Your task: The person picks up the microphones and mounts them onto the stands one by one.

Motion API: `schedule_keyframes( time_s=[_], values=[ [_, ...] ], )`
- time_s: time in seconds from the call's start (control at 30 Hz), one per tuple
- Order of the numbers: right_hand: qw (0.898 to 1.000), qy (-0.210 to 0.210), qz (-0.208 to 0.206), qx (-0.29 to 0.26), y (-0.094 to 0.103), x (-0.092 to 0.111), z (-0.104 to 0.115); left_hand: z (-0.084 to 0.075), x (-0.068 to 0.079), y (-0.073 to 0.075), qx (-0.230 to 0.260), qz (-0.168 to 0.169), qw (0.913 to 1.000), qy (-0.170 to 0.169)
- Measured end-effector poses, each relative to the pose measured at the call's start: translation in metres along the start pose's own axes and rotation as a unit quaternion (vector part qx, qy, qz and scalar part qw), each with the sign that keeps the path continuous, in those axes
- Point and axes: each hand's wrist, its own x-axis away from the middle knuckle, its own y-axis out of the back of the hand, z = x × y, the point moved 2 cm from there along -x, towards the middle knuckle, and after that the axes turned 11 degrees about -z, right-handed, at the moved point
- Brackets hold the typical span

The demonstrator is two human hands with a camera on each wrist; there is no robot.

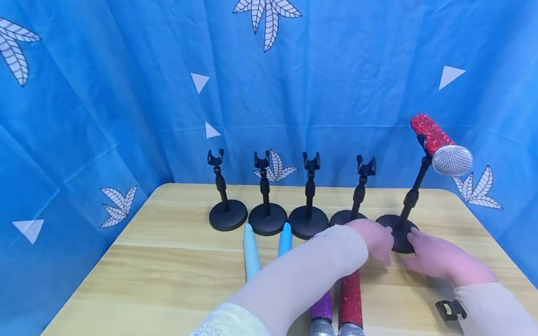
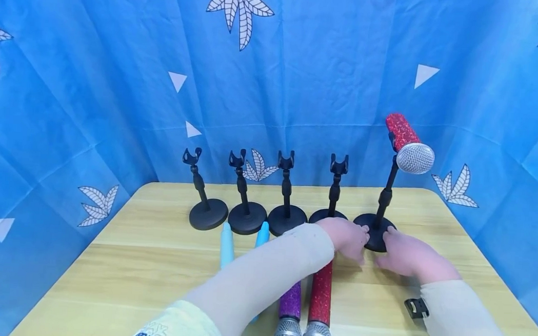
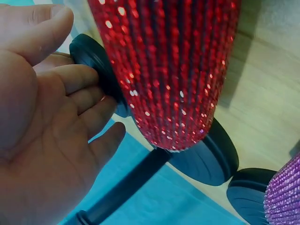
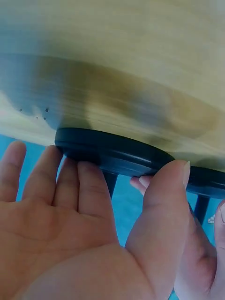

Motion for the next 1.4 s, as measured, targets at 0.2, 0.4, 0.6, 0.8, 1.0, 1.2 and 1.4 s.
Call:
schedule_keyframes(
  time_s=[0.2, 0.4, 0.6, 0.8, 1.0, 1.2, 1.4],
  values=[
    [1.000, -0.023, 0.014, -0.016, 0.001, -0.007, -0.002, 0.009, -0.009, 0.000, 0.016, -0.001, 0.9998, 0.008],
    [0.999, -0.032, 0.007, -0.028, -0.001, -0.007, -0.004, 0.013, -0.013, -0.005, 0.014, 0.017, 0.9997, -0.010],
    [0.999, -0.029, -0.015, -0.038, 0.000, -0.007, -0.005, 0.024, 0.000, -0.002, 0.045, 0.019, 0.9988, -0.004],
    [0.999, 0.004, -0.047, -0.020, 0.008, 0.000, 0.007, 0.045, 0.015, -0.008, 0.102, -0.032, 0.9941, -0.021],
    [0.994, 0.075, -0.076, -0.008, 0.019, 0.004, 0.037, 0.076, 0.052, -0.012, 0.123, -0.082, 0.9875, -0.055],
    [0.981, 0.171, -0.095, -0.002, 0.009, 0.004, 0.071, 0.113, 0.091, -0.018, 0.152, -0.133, 0.9768, -0.071],
    [0.955, 0.281, -0.096, 0.013, -0.008, 0.003, 0.102, 0.147, 0.119, -0.032, 0.179, -0.184, 0.9646, -0.061]
  ],
)
